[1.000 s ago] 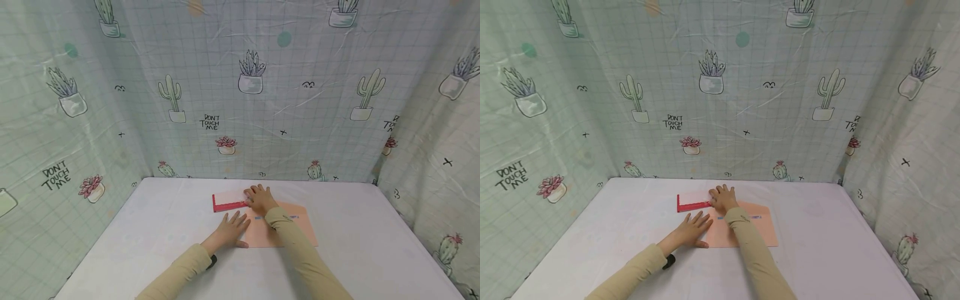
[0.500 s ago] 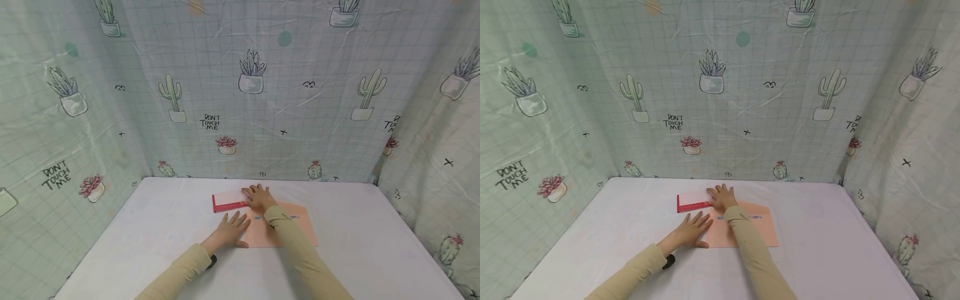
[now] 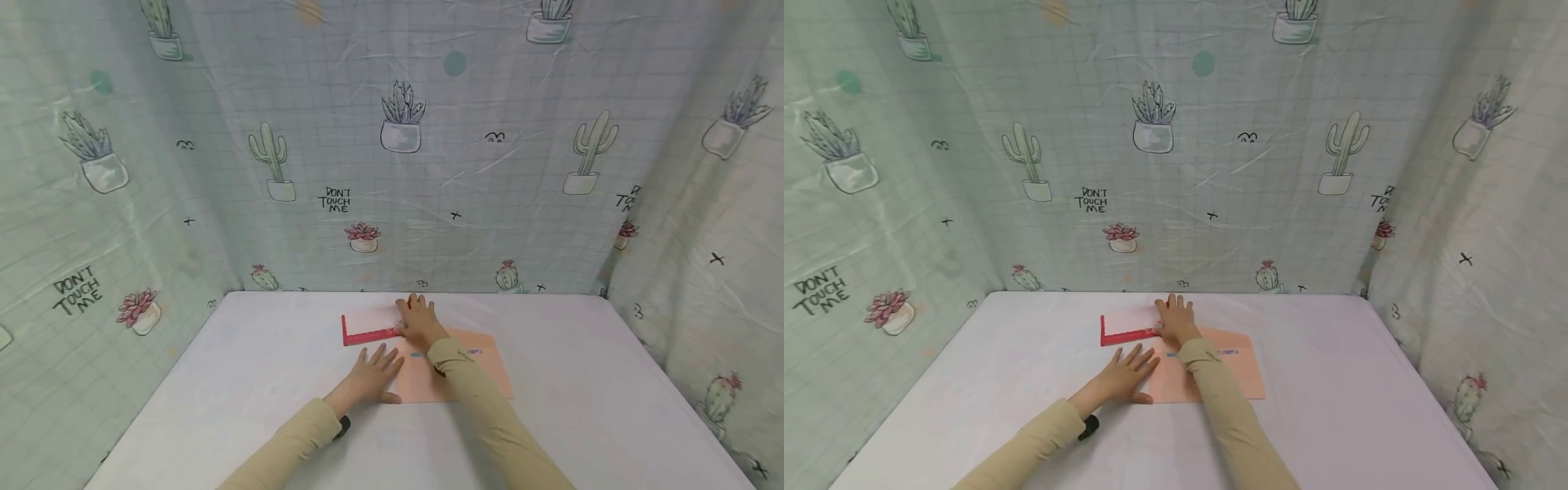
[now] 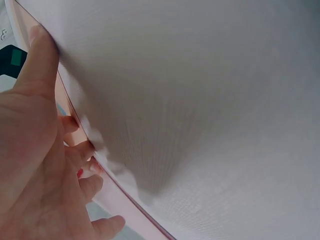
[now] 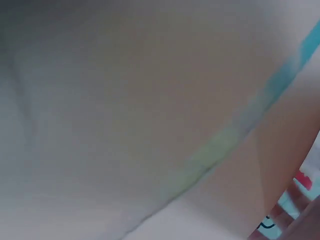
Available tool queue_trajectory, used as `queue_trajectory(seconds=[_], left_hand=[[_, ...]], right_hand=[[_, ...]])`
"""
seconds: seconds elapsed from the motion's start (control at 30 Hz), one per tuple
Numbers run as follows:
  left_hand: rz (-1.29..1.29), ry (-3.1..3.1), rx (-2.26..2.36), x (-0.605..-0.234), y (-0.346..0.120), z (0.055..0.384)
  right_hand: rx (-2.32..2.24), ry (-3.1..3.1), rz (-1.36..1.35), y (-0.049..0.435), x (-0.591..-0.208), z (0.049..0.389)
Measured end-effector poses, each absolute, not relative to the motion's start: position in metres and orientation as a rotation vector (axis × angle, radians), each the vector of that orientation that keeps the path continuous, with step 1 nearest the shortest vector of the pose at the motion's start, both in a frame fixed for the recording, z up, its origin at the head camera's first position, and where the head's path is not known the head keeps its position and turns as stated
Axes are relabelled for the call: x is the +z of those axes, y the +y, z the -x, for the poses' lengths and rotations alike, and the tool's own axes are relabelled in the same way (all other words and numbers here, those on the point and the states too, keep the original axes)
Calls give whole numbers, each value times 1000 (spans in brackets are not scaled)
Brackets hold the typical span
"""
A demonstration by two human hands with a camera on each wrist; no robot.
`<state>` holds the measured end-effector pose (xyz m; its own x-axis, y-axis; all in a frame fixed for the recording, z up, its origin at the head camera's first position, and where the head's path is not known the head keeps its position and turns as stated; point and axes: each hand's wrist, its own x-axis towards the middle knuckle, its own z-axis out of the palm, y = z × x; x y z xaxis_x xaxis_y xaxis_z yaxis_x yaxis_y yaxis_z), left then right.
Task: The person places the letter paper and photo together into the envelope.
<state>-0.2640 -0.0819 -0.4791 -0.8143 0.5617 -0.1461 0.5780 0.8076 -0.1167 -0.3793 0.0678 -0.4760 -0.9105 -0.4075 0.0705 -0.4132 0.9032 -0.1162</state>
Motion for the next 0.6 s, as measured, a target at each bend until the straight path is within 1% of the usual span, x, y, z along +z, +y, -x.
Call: queue_trajectory(seconds=[0.27, 0.6], left_hand=[[-913, 2891, -235, -480, -83, 265], [-934, 2909, -223, -481, -83, 265]], right_hand=[[133, -2983, -627, 65, -479, 379], [129, -2911, -672, 70, -485, 382]])
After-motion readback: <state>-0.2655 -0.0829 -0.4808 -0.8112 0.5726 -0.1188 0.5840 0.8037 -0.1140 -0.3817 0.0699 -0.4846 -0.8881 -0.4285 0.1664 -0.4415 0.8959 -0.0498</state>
